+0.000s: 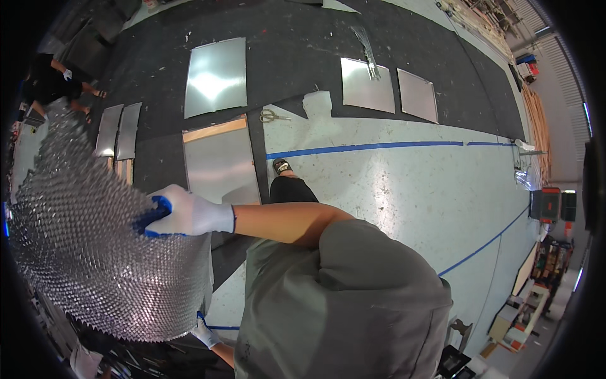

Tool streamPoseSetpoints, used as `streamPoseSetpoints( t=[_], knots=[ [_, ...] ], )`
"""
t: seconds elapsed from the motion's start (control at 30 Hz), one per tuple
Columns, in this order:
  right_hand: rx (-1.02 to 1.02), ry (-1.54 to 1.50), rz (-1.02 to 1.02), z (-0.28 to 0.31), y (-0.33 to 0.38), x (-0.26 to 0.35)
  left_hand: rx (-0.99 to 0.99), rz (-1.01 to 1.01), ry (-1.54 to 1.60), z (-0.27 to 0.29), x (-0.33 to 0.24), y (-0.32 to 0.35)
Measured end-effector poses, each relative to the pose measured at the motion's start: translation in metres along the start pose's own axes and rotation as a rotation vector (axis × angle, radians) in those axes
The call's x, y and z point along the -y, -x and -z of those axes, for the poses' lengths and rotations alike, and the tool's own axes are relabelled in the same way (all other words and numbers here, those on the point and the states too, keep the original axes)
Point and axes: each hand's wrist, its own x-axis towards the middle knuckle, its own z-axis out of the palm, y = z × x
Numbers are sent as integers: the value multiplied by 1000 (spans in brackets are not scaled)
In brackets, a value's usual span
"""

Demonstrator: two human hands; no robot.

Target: The person handles a large sheet of silver bubble-wrapped insulation material, unfolding and positioning it over a dark surface. They smooth the material with gloved hands and use scissors to trim the edges along the surface boundaries.

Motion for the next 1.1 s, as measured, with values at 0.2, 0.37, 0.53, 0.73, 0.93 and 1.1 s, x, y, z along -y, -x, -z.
streamPoseSetpoints(
  t=[0.2, 0.37, 0.53, 0.73, 0.93, 1.1],
  knots=[
    [107, -129, -26, 18, -11, -37, -55, 63, -132, -17, -18, 29],
    [267, -18, -346, -18, -8, -93, -120, 163, -263, -36, -3, 65],
    [385, -351, -623, -22, -1, -150, -128, 266, -508, 21, -26, 98],
    [-57, -833, -774, 26, -12, -244, 178, 209, -923, 115, -105, 59],
    [-433, -677, -771, 142, -44, -476, 139, -91, -1284, -137, -14, -226],
    [-581, -508, -905, 240, -69, -623, 8, -681, -1024, -343, 166, -181]
  ],
)
